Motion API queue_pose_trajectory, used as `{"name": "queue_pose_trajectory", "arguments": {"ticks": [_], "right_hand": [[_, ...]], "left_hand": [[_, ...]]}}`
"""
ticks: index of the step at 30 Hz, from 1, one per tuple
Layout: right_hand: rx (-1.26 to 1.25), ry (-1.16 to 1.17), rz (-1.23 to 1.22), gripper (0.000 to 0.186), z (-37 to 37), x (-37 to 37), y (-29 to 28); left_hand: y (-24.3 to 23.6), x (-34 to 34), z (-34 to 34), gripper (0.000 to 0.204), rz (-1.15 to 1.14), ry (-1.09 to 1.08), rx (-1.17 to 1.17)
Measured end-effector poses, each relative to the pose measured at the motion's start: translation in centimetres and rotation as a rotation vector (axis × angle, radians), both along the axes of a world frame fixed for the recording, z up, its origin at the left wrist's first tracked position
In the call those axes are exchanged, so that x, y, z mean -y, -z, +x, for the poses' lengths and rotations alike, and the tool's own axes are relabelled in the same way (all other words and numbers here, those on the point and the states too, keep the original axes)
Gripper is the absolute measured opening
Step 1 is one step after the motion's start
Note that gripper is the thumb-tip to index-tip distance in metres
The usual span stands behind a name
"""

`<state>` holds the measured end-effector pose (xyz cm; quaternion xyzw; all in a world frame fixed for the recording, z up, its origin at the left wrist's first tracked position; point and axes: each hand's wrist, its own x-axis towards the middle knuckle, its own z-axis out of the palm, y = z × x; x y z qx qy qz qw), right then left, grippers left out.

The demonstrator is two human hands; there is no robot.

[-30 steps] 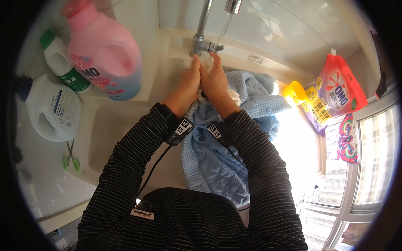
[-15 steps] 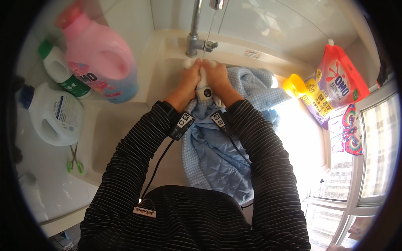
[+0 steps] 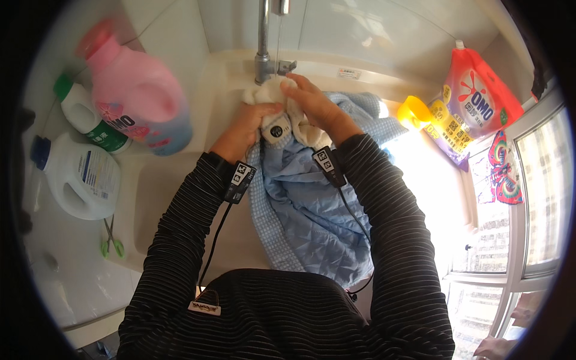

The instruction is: The person hand-washes a white sock and a blue cloth in a sink, rinses them under running water, and then places them into a front-loading washing machine along with other laundry.

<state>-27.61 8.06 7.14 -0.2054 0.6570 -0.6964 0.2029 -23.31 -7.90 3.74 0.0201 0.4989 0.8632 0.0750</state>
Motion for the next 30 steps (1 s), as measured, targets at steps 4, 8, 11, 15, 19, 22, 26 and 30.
{"name": "queue_pose_trajectory", "arguments": {"ticks": [4, 8, 11, 15, 19, 22, 26, 30], "right_hand": [[-0.830, -0.272, 1.024, 0.077, 0.7, -3.5, 1.4], [-0.555, -0.125, 0.950, 0.039, 0.3, -5.2, 2.0], [-0.221, 0.219, 0.415, 0.022, -0.7, -5.3, -0.2], [0.019, 0.136, -0.036, 0.033, -1.2, -2.8, -2.9], [-0.327, 0.014, 0.272, 0.069, 0.4, 0.7, -2.1], [-0.192, -0.033, 0.159, 0.061, 1.3, 2.0, -0.9], [-0.315, 0.207, 0.336, 0.051, 1.3, 2.6, 0.4], [-0.391, 0.362, 0.452, 0.049, 0.4, 2.5, 0.9]], "left_hand": [[1.0, 1.4, 0.1, 0.034, 0.305, -0.041, 0.072], [1.9, 1.9, 1.0, 0.034, 0.375, -0.044, 0.180], [1.7, 2.1, 1.3, 0.035, 0.366, -0.040, 0.178], [0.4, 1.4, 1.2, 0.035, 0.398, 0.063, 0.133], [-0.7, -0.4, 1.4, 0.035, 0.277, 0.058, -0.021], [-0.8, -1.5, 1.6, 0.036, 0.234, -0.062, -0.088], [-0.3, -2.0, 0.6, 0.040, 0.192, -0.219, -0.027], [0.0, -2.1, -0.2, 0.036, -0.048, -0.359, 0.002]]}}
